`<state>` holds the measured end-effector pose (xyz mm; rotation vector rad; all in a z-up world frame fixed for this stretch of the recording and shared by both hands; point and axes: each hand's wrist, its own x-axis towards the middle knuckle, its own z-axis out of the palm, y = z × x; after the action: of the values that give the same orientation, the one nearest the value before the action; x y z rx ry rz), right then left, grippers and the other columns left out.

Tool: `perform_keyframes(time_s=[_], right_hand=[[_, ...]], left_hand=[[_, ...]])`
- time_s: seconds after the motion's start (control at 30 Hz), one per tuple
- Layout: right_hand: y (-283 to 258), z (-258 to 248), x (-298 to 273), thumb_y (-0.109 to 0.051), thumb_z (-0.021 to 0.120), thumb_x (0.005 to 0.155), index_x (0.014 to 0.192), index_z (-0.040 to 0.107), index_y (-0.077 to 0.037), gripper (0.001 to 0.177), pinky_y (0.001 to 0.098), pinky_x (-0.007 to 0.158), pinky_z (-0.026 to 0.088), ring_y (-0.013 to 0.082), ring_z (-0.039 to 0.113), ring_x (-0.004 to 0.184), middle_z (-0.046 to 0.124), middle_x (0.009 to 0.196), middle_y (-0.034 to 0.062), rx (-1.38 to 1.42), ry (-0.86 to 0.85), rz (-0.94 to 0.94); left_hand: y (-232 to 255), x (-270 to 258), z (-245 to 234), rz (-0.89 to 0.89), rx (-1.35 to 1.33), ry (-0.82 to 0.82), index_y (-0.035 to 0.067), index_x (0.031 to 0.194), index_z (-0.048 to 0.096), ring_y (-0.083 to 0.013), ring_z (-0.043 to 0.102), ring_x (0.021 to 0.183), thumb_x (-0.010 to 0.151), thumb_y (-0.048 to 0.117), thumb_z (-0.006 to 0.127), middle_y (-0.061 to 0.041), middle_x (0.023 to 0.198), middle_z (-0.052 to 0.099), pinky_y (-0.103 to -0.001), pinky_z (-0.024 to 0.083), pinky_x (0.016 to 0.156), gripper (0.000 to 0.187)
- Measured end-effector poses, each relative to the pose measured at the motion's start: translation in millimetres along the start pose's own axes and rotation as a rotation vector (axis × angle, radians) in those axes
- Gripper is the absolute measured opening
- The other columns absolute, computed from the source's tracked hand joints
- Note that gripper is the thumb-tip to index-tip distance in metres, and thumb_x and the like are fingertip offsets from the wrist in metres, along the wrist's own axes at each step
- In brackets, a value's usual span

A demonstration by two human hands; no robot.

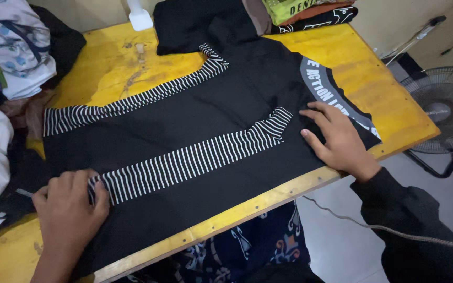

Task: The person folds multiple articles of clothing on a yellow wooden table. The person spreads out a black long-sleeved athletic top, smooths the fabric, folds the sleeves inwards, and then creates a neat rectangular bundle before moving it aside to unfold and meticulously flatten a blue t-shirt.

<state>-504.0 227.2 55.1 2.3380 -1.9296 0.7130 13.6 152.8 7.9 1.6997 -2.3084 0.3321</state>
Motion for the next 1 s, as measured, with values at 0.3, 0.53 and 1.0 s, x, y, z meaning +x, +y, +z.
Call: perform_keyframes(time_s=[0.3, 0.53, 1.0], right_hand=[[2.1, 0.1, -1.2, -0.027, 0.064, 0.095, 0.140, 0.059, -0.006, 0.050, 0.0482, 0.109, 0.040, 0.0398, 0.052, 0.134, 0.053, 0.148, 0.0201, -0.048, -0.064, -0.020], [1.3, 1.1, -4.8, -0.027, 0.064, 0.093, 0.140, 0.058, -0.006, 0.052, 0.0488, 0.108, 0.040, 0.0387, 0.052, 0.135, 0.053, 0.148, 0.0199, -0.092, -0.088, -0.014], [0.0, -5.5, 2.4, -0.032, 0.062, 0.094, 0.140, 0.059, -0.006, 0.053, 0.0482, 0.108, 0.040, 0.0385, 0.052, 0.131, 0.054, 0.146, 0.0211, -0.022, -0.117, -0.038]], left_hand=[[-1.3, 2.7, -18.1, 0.126, -0.355, 0.001, 0.005, 0.125, 0.064, -0.0387, 0.057, 0.121, 0.088, 0.024, 0.063, -0.017, 0.132, 0.061, -0.050, 0.045, 0.106, 0.042], [-3.8, -8.3, -22.6, 0.111, -0.328, -0.007, 0.005, 0.126, 0.065, -0.0394, 0.057, 0.123, 0.086, 0.023, 0.064, -0.018, 0.133, 0.060, -0.051, 0.043, 0.109, 0.044], [-0.7, -3.3, -30.6, 0.168, -0.326, 0.036, 0.004, 0.124, 0.065, -0.0397, 0.058, 0.118, 0.085, 0.023, 0.064, -0.018, 0.129, 0.061, -0.052, 0.045, 0.104, 0.043]])
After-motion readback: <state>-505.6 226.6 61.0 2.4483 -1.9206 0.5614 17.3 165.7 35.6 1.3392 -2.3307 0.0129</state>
